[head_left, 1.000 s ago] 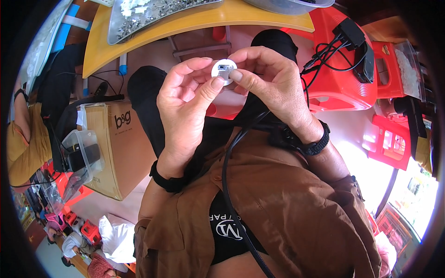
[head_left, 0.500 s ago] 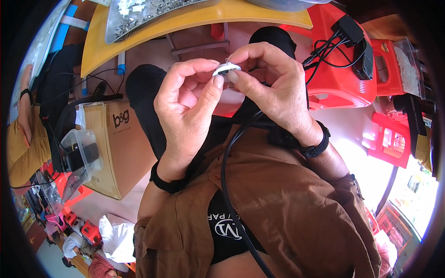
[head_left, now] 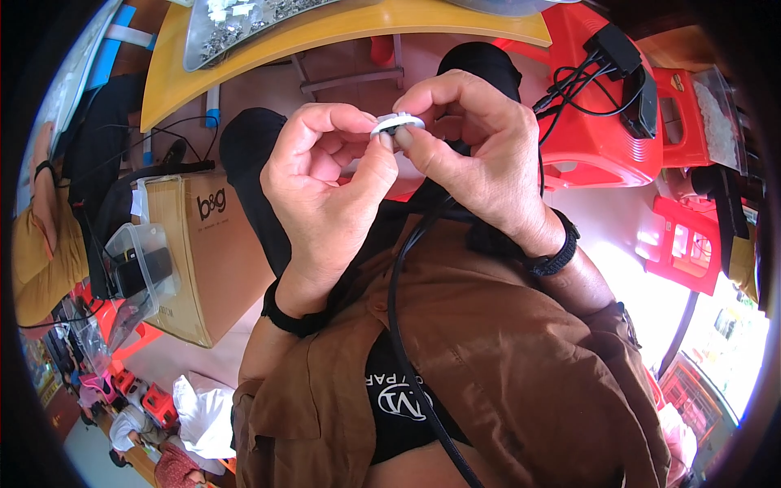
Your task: Assembling small shoe components by inserting metal eyelets into white plastic bases.
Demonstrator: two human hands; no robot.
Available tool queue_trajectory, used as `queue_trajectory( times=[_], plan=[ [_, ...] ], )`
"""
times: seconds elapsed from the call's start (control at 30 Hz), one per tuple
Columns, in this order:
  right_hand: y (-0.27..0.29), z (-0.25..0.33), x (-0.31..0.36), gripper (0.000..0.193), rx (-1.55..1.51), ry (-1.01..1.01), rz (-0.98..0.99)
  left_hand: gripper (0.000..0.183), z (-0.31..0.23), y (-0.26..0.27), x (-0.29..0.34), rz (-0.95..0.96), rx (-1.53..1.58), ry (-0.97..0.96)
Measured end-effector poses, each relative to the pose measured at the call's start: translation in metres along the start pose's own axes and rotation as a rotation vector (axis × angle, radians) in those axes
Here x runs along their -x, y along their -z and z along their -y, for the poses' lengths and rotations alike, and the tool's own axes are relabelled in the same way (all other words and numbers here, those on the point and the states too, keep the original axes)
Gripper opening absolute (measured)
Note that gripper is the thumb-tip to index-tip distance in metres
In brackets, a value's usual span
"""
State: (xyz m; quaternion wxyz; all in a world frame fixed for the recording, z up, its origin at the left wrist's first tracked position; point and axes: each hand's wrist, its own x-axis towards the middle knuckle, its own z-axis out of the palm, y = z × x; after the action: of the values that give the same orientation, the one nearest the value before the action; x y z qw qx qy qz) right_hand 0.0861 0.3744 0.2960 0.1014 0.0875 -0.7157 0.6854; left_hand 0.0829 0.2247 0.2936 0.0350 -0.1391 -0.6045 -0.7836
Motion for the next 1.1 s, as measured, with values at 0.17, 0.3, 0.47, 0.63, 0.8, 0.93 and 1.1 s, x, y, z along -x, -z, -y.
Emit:
queue_trajectory(
  times=[0.17, 0.3, 0.47, 0.63, 0.8, 0.93, 1.1],
  plan=[
    [0.003, 0.000, -0.002, 0.013, -0.023, -0.010, 0.028, 0.016, -0.003, 0.000, -0.002, 0.023, -0.033, 0.011],
    [0.004, 0.001, -0.005, 0.012, -0.221, -0.149, 0.057, 0.016, -0.003, 0.001, -0.003, 0.044, -0.048, 0.066],
    [0.001, -0.008, -0.009, 0.012, -0.205, -0.164, 0.016, 0.018, 0.003, -0.004, -0.007, -0.018, -0.038, 0.156],
    [0.002, -0.006, -0.010, 0.017, -0.252, -0.241, 0.030, 0.022, 0.003, 0.000, -0.007, -0.006, -0.047, 0.159],
    [0.001, -0.010, -0.008, 0.021, 0.083, 0.079, -0.021, 0.023, 0.006, 0.002, -0.005, -0.024, -0.079, 0.098],
    [-0.002, -0.010, -0.008, 0.021, 0.132, 0.122, -0.026, 0.025, 0.004, 0.000, -0.003, -0.035, -0.121, 0.038],
    [-0.003, -0.005, -0.004, 0.021, -0.036, -0.050, -0.077, 0.025, 0.007, 0.002, -0.002, -0.005, 0.065, 0.071]
  ],
)
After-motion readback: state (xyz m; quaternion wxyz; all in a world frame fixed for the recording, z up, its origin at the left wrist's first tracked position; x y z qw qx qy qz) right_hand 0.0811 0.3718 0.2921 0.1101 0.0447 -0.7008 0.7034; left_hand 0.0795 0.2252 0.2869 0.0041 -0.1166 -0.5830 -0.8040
